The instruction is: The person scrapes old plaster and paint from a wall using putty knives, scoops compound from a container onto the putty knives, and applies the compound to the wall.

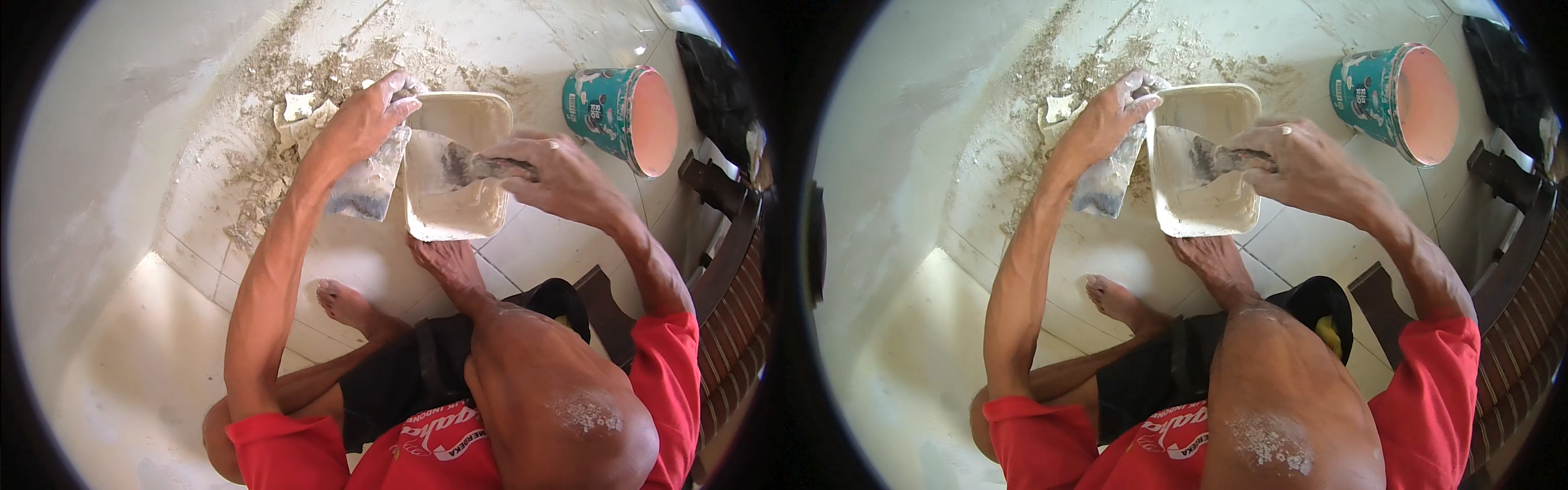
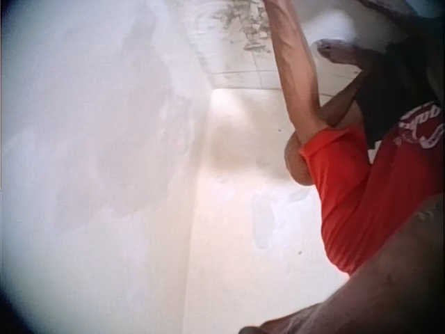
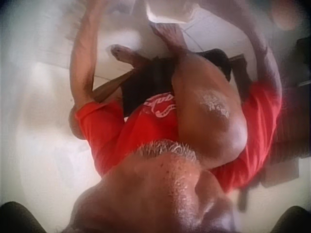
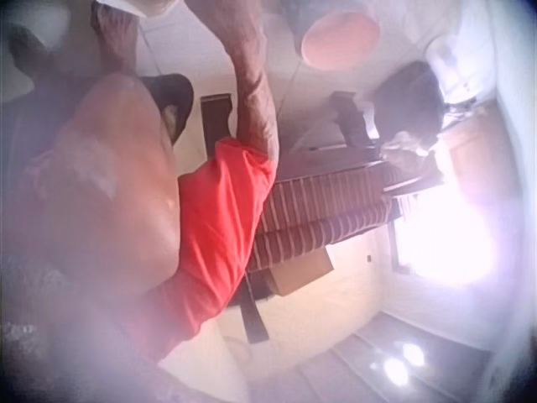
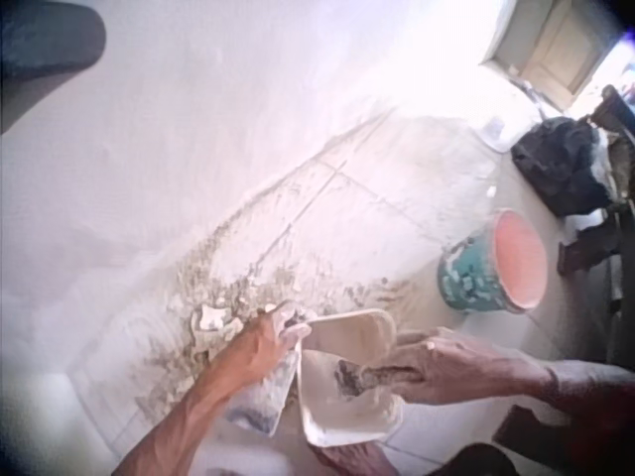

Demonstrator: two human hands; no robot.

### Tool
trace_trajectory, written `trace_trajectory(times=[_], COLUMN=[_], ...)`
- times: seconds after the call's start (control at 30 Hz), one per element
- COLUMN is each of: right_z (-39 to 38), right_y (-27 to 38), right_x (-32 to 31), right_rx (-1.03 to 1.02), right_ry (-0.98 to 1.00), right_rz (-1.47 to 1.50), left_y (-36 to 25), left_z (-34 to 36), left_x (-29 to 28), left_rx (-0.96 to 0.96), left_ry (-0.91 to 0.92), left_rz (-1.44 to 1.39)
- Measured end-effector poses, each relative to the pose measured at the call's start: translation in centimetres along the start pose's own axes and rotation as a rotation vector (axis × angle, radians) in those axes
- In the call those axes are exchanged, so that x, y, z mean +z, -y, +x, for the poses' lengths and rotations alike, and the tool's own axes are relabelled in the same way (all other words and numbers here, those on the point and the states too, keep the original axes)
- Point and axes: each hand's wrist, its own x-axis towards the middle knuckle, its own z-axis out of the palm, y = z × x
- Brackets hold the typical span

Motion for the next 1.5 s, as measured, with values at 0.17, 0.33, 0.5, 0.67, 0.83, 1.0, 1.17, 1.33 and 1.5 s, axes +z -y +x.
trace_trajectory(times=[0.17, 0.33, 0.5, 0.67, 0.83, 1.0, 1.17, 1.33, 1.5], right_z=[-0.2, 0.3, 0.0, 0.2, -1.4, -4.9, -5.0, -0.4, -2.2], right_y=[2.4, 4.4, 2.9, 2.0, 1.4, 1.8, 1.8, 1.6, 0.8], right_x=[-1.7, -0.9, 2.5, 1.7, 4.5, 6.9, 6.1, 3.0, 6.3], right_rx=[-0.223, -0.371, -0.404, -0.446, -0.377, -0.285, -0.260, -0.274, -0.311], right_ry=[-0.151, -0.261, -0.192, -0.278, -0.203, -0.112, -0.124, -0.289, -0.178], right_rz=[-0.493, -0.788, -0.505, -0.500, -0.466, -0.252, -0.099, -0.435, -0.438], left_y=[-0.2, -0.4, 0.7, 1.3, 1.5, 0.2, 0.7, 1.1, 0.5], left_z=[-0.1, -0.1, 0.3, 0.5, 0.5, 0.4, 0.8, 1.2, 1.2], left_x=[-0.3, -0.7, -0.1, 0.5, 0.9, 1.1, 1.0, 1.5, 1.3], left_rx=[-0.028, 0.026, 0.076, 0.167, 0.188, 0.203, 0.204, 0.204, 0.223], left_ry=[0.041, 0.068, -0.016, -0.081, -0.085, -0.063, -0.046, -0.035, -0.035], left_rz=[-0.044, -0.090, -0.055, -0.004, -0.002, 0.043, 0.074, -0.027, 0.003])
